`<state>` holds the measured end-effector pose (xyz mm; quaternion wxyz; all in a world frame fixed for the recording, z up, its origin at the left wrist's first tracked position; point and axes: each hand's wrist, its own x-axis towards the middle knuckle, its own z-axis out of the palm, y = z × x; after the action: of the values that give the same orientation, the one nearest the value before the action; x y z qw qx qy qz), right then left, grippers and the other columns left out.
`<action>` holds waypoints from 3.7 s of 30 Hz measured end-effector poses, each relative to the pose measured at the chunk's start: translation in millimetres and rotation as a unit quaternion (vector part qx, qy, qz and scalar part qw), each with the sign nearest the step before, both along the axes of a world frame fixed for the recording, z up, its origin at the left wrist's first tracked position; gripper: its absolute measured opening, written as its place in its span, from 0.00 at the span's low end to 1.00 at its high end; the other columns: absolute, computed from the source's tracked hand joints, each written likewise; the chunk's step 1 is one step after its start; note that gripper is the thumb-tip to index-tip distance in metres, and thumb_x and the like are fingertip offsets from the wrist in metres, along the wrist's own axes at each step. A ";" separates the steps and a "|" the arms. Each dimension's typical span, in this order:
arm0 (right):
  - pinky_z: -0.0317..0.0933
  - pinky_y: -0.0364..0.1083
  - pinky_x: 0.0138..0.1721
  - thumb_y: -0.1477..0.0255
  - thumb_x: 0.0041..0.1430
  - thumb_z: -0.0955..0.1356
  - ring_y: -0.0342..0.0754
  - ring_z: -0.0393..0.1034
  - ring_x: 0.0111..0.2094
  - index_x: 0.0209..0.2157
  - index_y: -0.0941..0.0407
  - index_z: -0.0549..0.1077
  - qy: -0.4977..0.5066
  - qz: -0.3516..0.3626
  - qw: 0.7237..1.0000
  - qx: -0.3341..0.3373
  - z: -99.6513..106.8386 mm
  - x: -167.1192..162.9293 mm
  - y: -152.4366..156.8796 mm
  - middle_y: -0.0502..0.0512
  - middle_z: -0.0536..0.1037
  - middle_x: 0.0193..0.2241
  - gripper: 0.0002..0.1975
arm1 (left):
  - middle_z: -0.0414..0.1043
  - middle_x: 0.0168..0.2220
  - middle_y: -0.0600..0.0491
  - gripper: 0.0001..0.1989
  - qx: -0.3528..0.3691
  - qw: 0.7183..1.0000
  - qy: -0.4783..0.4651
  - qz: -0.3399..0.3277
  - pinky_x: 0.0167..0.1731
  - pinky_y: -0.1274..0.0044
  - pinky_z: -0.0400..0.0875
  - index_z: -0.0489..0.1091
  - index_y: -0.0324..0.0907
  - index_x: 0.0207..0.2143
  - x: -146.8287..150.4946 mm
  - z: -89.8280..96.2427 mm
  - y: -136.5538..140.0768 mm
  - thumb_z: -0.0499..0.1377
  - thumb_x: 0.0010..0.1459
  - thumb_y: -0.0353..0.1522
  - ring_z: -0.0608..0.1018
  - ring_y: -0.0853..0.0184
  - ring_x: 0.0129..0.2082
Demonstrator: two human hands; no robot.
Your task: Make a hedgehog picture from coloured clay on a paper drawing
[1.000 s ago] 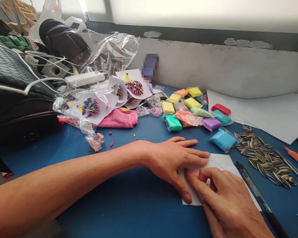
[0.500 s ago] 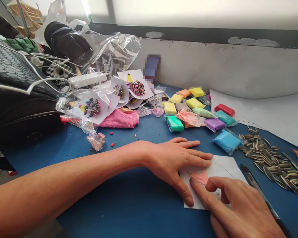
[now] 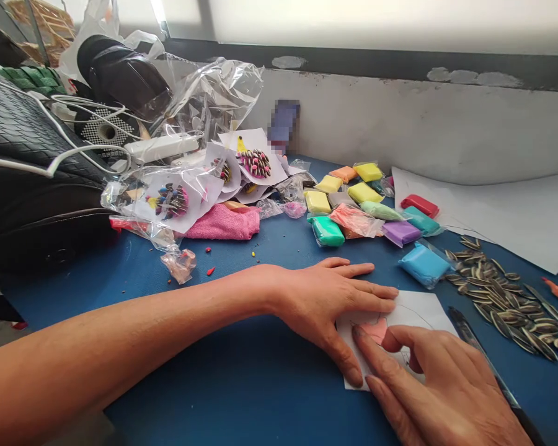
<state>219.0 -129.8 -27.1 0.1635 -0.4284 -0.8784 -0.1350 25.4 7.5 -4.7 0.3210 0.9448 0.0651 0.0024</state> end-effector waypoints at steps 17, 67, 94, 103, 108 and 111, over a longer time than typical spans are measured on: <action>0.59 0.50 0.39 0.71 0.64 0.64 0.48 0.63 0.36 0.52 0.56 0.72 0.032 -0.040 0.999 0.018 4.8 4.7 -0.9 0.57 0.67 0.37 0.16 | 0.43 0.71 0.52 0.40 0.006 1.000 0.003 -0.007 0.67 0.58 0.33 0.54 0.41 0.67 -0.2 -0.7 0.3 0.61 0.57 0.46 0.37 0.52 0.71; 0.60 0.50 0.42 0.72 0.64 0.65 0.49 0.69 0.38 0.51 0.55 0.74 0.012 -0.033 0.998 0.047 5.6 32.4 -4.0 0.57 0.72 0.37 0.15 | 0.49 0.70 0.51 0.40 0.022 0.999 -0.024 0.044 0.67 0.58 0.41 0.55 0.38 0.66 2.0 -3.2 -3.4 0.63 0.57 0.46 0.45 0.53 0.71; 0.57 0.54 0.44 0.68 0.65 0.63 0.52 0.67 0.36 0.50 0.59 0.73 -0.128 -0.042 0.989 0.056 12.1 19.8 8.0 0.57 0.75 0.35 0.16 | 0.46 0.71 0.53 0.40 0.024 0.999 -0.020 0.029 0.68 0.63 0.38 0.53 0.41 0.68 0.9 -7.4 -2.2 0.60 0.59 0.47 0.41 0.54 0.71; 0.58 0.53 0.44 0.69 0.67 0.63 0.51 0.69 0.36 0.51 0.61 0.73 -0.054 -0.031 0.996 0.063 10.5 23.1 8.1 0.59 0.75 0.35 0.16 | 0.46 0.70 0.53 0.40 0.028 0.999 -0.020 0.027 0.68 0.62 0.38 0.52 0.40 0.68 1.0 -6.5 -1.3 0.60 0.59 0.47 0.42 0.54 0.71; 0.57 0.52 0.43 0.67 0.66 0.63 0.50 0.70 0.35 0.52 0.57 0.73 -0.083 -0.031 0.995 0.053 9.7 24.7 6.6 0.57 0.75 0.36 0.17 | 0.45 0.71 0.51 0.40 0.028 0.999 -0.018 0.026 0.68 0.62 0.38 0.52 0.40 0.68 0.6 -7.9 -1.5 0.60 0.59 0.47 0.41 0.53 0.71; 0.58 0.52 0.42 0.68 0.66 0.62 0.49 0.69 0.35 0.51 0.57 0.74 -0.076 -0.042 0.995 0.055 9.5 24.3 7.2 0.56 0.75 0.35 0.16 | 0.46 0.71 0.51 0.39 0.028 0.999 -0.024 0.026 0.67 0.62 0.39 0.53 0.41 0.67 0.7 -8.6 -1.3 0.60 0.59 0.47 0.41 0.53 0.71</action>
<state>243.3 -122.7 -17.6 0.1141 -0.4437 -0.8607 -0.2219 26.1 6.2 -13.3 0.2961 0.9510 0.0816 0.0349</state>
